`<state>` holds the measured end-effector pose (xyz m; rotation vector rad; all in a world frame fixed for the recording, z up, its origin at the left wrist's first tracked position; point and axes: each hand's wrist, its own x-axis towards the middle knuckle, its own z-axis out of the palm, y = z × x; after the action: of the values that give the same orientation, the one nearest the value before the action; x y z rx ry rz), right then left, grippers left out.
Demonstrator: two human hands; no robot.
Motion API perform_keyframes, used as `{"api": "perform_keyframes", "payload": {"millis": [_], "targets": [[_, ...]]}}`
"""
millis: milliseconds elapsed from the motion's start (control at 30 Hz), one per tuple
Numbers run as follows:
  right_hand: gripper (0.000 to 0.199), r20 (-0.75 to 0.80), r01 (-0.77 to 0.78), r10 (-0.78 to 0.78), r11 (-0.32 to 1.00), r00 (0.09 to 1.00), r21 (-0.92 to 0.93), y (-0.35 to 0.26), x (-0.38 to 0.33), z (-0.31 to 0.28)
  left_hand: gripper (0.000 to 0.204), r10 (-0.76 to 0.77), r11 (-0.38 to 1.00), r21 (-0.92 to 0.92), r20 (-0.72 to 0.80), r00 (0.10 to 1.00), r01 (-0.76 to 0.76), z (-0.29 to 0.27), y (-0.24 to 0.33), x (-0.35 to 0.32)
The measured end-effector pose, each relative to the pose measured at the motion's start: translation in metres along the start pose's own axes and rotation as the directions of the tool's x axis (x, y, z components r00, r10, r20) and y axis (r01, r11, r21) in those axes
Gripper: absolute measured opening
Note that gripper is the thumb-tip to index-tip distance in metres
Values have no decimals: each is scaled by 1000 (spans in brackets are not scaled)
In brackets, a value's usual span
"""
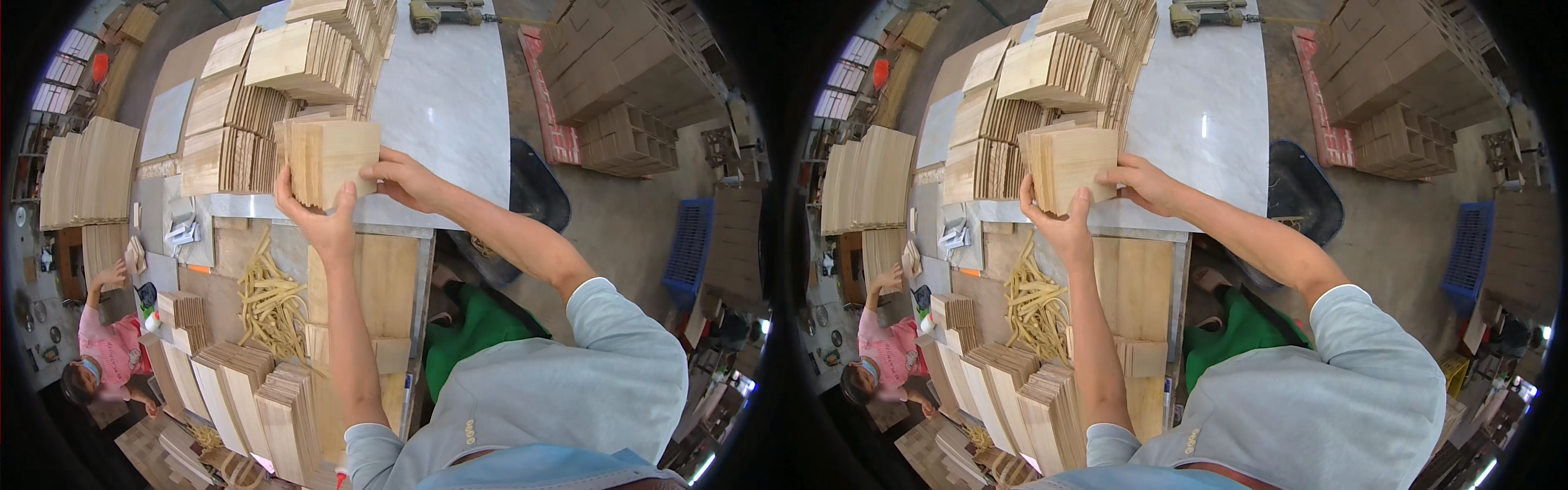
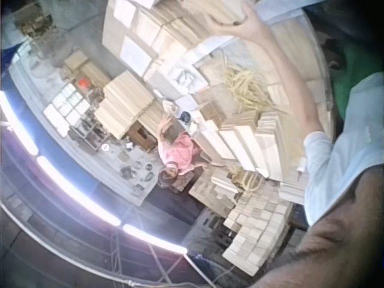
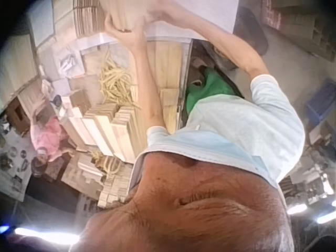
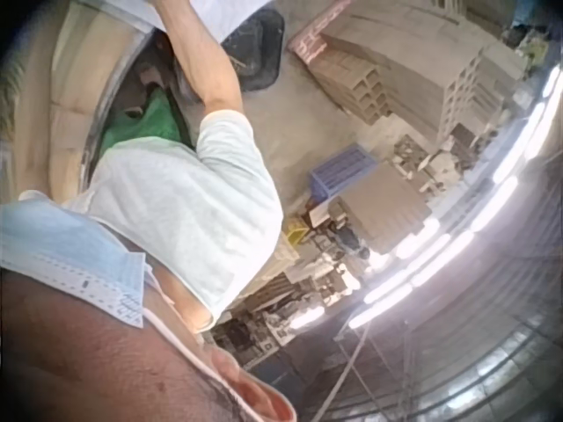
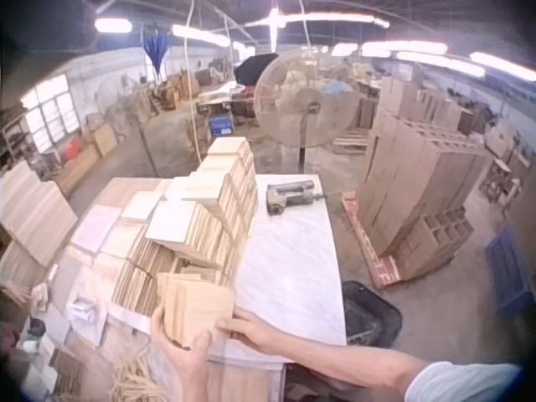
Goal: Applying glue to wood blocks and stacking them in a workshop.
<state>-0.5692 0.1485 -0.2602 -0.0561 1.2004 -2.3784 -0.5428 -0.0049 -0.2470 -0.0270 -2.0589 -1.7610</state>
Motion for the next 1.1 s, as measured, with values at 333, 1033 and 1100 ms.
{"api": "perform_keyframes", "payload": {"millis": [333, 1033, 1100], "targets": [[82, 249, -416, 422, 906, 872, -76, 18, -38, -17, 54, 390, 539, 518, 546, 741, -665, -72, 21, -70], [71, 316, -745, 691, 662, 650, 84, 114, -77, -7, 66, 72, 380, 586, 752, 655, -715, -133, 27, -176], [70, 341, -735, 666, 666, 663, 127, 120, -78, -7, 69, 74, 457, 616, 692, 718, -641, -135, 27, -178]]}}
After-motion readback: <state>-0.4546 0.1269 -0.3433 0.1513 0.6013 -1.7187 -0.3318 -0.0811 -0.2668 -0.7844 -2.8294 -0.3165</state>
